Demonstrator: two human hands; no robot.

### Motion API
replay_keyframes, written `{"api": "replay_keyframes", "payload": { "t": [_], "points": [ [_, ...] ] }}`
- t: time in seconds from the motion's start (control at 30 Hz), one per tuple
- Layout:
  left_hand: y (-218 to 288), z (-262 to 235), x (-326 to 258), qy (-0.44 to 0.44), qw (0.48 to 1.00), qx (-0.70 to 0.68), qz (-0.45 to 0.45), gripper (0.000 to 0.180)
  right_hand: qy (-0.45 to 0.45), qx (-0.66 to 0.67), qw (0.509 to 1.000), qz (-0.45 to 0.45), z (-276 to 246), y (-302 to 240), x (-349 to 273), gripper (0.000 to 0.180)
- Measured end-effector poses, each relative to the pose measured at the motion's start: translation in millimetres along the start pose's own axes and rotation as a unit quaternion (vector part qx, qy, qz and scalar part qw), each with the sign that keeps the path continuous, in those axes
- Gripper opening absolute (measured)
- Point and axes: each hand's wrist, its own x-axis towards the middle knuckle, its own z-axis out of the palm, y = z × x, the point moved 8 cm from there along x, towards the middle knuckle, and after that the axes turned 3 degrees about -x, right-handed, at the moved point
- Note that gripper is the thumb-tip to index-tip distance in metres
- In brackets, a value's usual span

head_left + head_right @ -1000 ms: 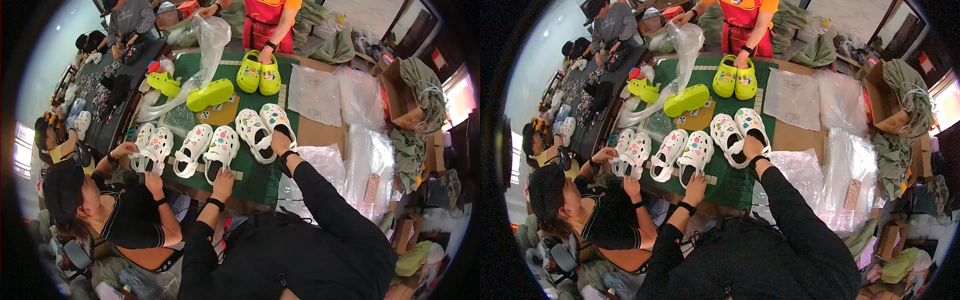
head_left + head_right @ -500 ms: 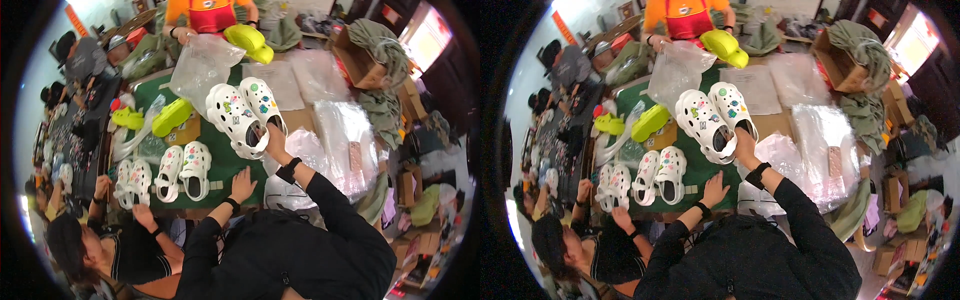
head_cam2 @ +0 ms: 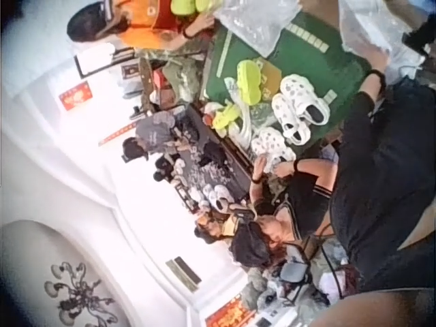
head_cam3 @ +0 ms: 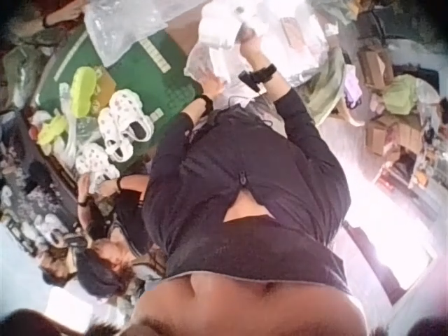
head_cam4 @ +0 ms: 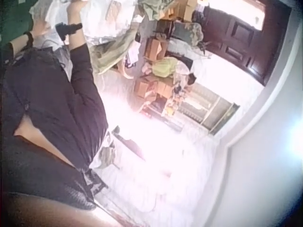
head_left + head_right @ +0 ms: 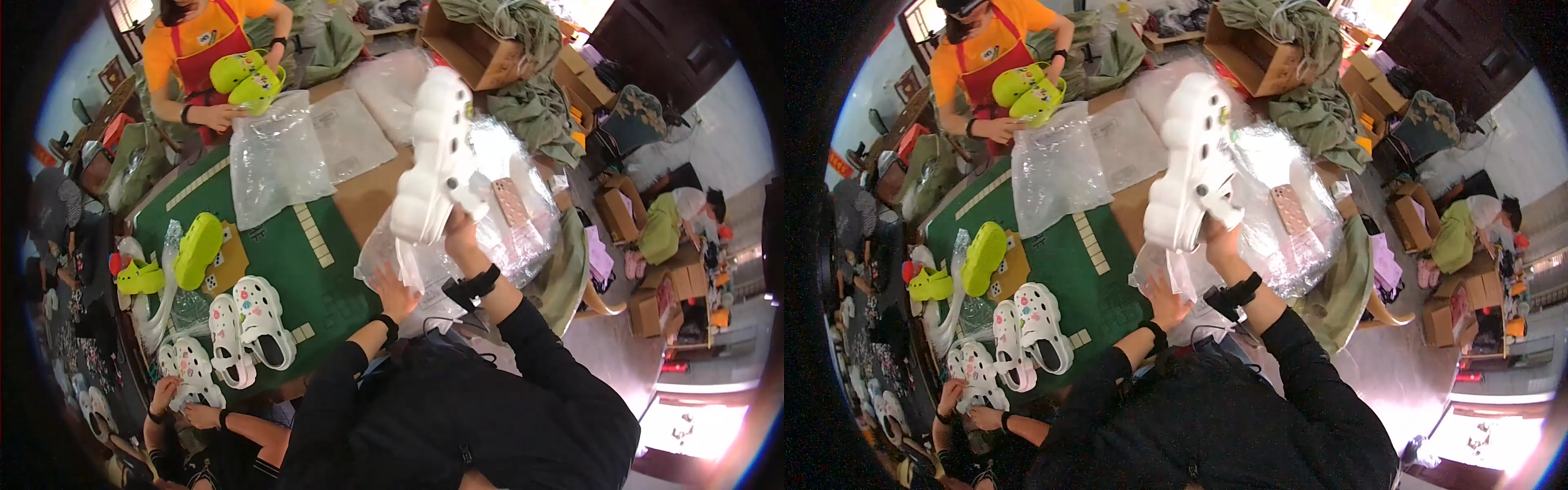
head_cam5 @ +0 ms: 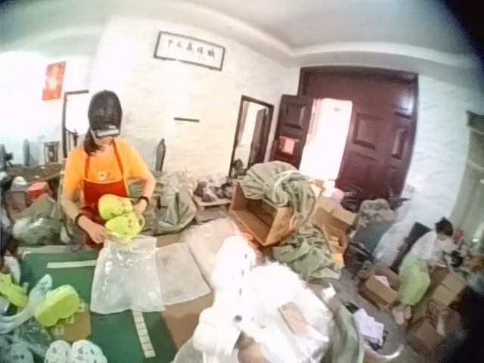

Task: The recorder is bagging pairs of clogs and arranging them on a table in a shoe manufacturing facility.

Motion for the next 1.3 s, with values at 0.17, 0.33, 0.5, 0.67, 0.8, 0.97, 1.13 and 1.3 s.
{"api": "replay_keyframes", "payload": {
  "t": [0.17,0.33,0.5,0.67,0.8,0.97,1.13,1.3],
  "points": [
    [-34,22,-1,-0.009,0.988,0.011,-0.156,0.040,0.053,-0.055,0.997,-0.005,-64,-45,20,0.025],
    [-64,9,1,0.088,0.961,-0.109,-0.238,0.031,0.076,-0.206,0.969,-0.117,-143,-86,0,0.039],
    [-125,17,12,0.123,0.919,-0.281,-0.249,0.028,0.062,-0.285,0.953,-0.085,-138,-87,-32,0.028],
    [-166,-70,30,0.225,0.931,-0.255,-0.129,0.029,0.118,-0.284,0.951,-0.018,-172,-61,-44,0.028],
    [-264,-110,13,0.178,0.881,-0.364,-0.242,0.035,0.078,-0.271,0.959,-0.030,-155,-49,-53,0.032],
    [-277,-125,-13,0.189,0.864,-0.385,-0.262,0.041,-0.029,-0.405,0.911,-0.064,-134,-34,-50,0.025],
    [-194,-167,-68,0.376,0.856,0.000,-0.355,0.047,-0.077,-0.414,0.907,-0.023,-106,-19,-56,0.020],
    [-151,-65,-71,-0.147,0.986,0.075,-0.013,0.056,-0.180,-0.506,0.844,-0.020,-67,3,-60,0.020]
  ]
}}
